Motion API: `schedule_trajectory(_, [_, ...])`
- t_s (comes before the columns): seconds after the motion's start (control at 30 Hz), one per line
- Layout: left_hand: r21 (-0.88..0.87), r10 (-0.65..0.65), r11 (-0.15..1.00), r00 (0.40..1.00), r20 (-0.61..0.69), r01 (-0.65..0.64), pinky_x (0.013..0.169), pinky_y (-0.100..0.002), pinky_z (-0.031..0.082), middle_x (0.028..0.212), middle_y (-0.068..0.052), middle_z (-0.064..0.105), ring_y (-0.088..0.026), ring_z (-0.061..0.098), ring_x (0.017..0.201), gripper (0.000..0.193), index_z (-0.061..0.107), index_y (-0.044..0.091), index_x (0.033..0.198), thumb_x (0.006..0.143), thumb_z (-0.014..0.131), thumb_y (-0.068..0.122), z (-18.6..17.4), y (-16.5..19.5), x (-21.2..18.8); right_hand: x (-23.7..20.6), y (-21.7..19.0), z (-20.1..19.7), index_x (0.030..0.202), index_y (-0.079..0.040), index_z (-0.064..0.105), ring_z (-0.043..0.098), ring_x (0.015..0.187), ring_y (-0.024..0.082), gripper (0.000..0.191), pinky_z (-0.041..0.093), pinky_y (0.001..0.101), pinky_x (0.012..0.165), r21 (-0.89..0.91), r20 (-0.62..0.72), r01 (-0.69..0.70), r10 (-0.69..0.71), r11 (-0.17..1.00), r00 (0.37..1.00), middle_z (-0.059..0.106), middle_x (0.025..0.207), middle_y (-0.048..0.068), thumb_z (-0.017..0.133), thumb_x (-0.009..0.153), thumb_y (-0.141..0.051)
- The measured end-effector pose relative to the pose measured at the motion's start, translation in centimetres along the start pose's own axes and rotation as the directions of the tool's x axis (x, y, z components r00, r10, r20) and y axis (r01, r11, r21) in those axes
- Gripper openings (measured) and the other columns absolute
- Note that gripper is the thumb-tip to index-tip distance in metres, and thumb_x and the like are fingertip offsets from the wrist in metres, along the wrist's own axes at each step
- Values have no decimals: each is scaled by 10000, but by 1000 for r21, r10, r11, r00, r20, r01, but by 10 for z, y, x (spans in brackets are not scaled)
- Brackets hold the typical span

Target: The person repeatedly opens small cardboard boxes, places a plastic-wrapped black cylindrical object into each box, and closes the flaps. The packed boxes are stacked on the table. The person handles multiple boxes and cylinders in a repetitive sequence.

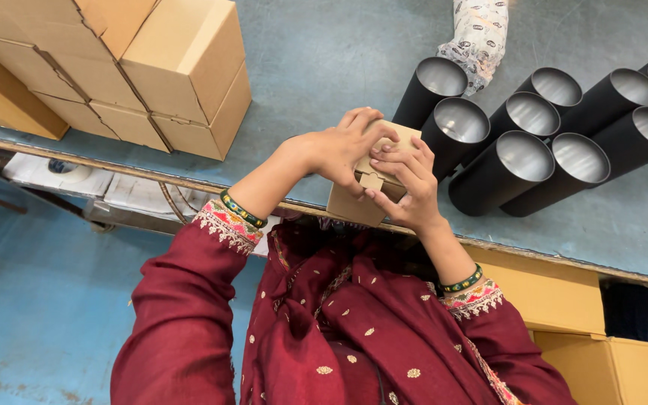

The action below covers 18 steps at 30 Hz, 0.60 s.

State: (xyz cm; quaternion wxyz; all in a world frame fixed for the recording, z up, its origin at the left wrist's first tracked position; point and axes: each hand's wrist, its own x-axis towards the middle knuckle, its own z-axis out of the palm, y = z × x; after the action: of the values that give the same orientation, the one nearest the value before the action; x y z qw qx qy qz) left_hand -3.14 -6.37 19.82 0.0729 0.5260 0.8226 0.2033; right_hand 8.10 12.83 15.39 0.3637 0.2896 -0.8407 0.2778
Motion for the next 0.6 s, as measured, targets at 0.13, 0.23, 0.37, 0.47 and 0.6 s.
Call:
schedule_trajectory(0.13, [-72, 51, 996, 998, -27, -53, 1129, -551, 368, 1575, -294, 196, -506, 80, 1509, 1117, 353, 169, 1448, 518, 936, 373, 4, -5, 0, 1, 1, 1, 1123, -78, 748, 649, 1231, 246, 395, 308, 514, 1235, -7, -4, 8, -8, 1000, 1000, 724, 1182, 58, 848, 794, -273])
schedule_trajectory(0.23, [-61, 64, 996, 997, -38, -66, 1143, -555, 358, 1570, -303, 208, -518, 90, 1508, 1080, 374, 162, 1430, 528, 932, 370, 8, -9, 0, 0, 2, 0, 1121, -78, 750, 656, 1218, 253, 381, 314, 503, 1228, -15, 0, 18, -18, 1000, 1000, 728, 1183, 56, 843, 812, -281])
schedule_trajectory(0.37, [35, 148, 989, 983, -110, -145, 1175, -580, 325, 1576, -333, 218, -545, 112, 1498, 1032, 401, 162, 1441, 595, 939, 408, 12, -13, 0, 0, 5, -2, 1110, -84, 751, 666, 1217, 252, 359, 333, 504, 1211, -55, 26, 80, -78, 995, 997, 744, 1200, 49, 843, 847, -310])
schedule_trajectory(0.47, [8, 170, 985, 981, -89, -170, 1153, -604, 275, 1566, -366, 171, -573, 60, 1463, 1123, 410, 158, 1429, 526, 990, 488, 12, -13, -3, 1, 6, -3, 1101, -94, 754, 676, 1174, 228, 350, 355, 510, 1194, -84, 32, 121, -118, 989, 992, 749, 1181, 43, 841, 849, -321])
schedule_trajectory(0.6, [-34, 174, 983, 977, -125, -179, 1154, -589, 309, 1582, -350, 199, -552, 91, 1490, 1054, 447, 162, 1423, 585, 978, 519, 8, -8, -9, 3, 6, -1, 1075, -93, 740, 676, 1133, 219, 341, 361, 520, 1173, -101, 9, 130, -130, 986, 992, 749, 1145, 35, 829, 837, -321])
